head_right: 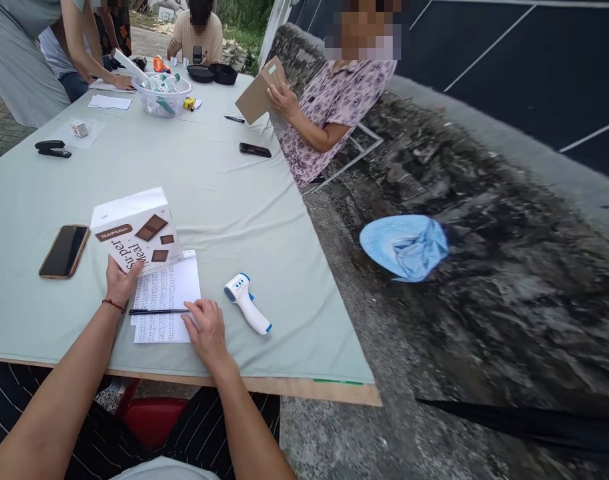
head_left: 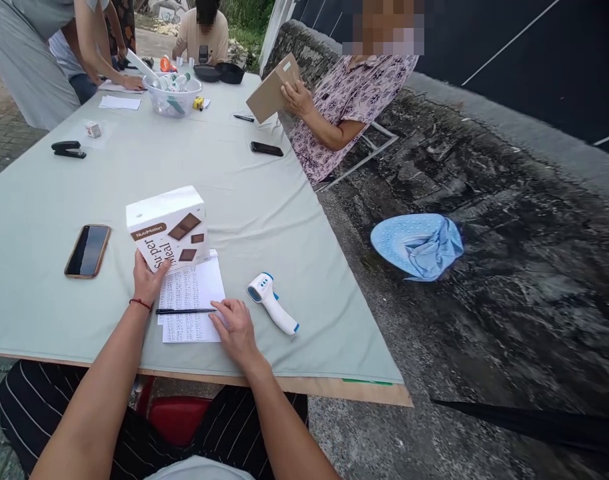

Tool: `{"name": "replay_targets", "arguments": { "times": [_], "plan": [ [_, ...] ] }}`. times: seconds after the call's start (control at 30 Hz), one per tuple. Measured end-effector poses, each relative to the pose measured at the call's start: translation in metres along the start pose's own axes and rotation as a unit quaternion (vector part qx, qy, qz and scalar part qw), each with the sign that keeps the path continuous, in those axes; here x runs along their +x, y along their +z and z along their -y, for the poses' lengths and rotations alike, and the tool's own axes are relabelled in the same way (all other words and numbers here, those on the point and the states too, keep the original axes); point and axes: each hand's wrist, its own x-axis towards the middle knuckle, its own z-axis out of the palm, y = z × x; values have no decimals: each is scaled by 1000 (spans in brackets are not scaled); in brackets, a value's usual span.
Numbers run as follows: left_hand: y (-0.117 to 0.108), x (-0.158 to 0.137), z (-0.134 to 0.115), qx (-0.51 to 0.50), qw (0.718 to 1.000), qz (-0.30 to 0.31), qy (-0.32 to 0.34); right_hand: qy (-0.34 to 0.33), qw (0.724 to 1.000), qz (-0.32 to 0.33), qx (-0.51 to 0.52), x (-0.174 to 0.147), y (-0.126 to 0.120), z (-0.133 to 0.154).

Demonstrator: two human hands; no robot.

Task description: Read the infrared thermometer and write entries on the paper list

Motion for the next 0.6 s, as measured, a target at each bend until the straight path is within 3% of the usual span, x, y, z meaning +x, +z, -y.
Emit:
{"name": "replay_targets", "arguments": {
  "times": [0.13,0.27,0.6],
  "plan": [
    [2,2,7,-10,998,-58,29,-20,998,29,-47,-1,12,7],
    [2,5,15,11,996,-91,16,-47,995,39,-76,-1,11,7],
    [-1,8,20,67,994,-83,12,-46,996,44,-59,4,5,10]
  ]
}}
